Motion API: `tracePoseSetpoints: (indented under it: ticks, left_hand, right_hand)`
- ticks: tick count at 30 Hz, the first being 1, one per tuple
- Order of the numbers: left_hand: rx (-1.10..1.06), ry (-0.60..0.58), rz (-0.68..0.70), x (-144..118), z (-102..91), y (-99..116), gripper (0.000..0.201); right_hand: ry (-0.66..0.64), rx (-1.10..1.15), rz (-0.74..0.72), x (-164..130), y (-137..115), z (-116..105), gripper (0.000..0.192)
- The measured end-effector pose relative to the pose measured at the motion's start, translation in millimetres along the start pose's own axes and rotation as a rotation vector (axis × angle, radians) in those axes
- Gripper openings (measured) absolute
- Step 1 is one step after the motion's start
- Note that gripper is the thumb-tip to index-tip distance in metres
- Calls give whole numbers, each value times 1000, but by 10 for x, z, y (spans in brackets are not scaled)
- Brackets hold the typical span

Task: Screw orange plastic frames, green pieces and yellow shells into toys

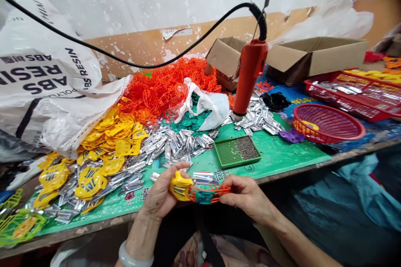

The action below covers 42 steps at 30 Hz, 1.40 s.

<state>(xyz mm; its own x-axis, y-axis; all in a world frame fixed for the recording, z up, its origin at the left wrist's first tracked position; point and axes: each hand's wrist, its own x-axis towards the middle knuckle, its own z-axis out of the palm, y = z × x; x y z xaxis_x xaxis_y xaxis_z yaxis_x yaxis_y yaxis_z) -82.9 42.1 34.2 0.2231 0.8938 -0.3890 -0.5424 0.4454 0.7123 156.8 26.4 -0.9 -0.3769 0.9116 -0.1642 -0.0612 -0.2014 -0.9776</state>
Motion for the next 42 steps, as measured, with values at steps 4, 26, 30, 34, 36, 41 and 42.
tracePoseSetpoints:
  ticks: [4,26,30,34,36,41,42]
  left_hand:
    - [-174,44,-24,-12,54,-4,54]
    - [-3,-65,42,-177,180,-322,29]
    - [-25,-76,15,-172,155,-392,26]
    - [-72,-53,12,-148,123,-447,21]
    - [-95,-33,-2,-145,121,-470,21]
    - [-86,76,25,-194,152,-430,19]
    - [-61,98,41,-219,152,-394,19]
  right_hand:
    - [20,269,151,-14,98,79,30]
    - [9,686,330,-154,308,484,33]
    - [28,733,363,-106,301,548,34]
    - [19,744,376,-94,277,569,35]
    - [10,727,380,-102,272,581,36]
    - [-88,487,390,-116,233,563,46]
    - [-114,394,394,-114,207,528,51]
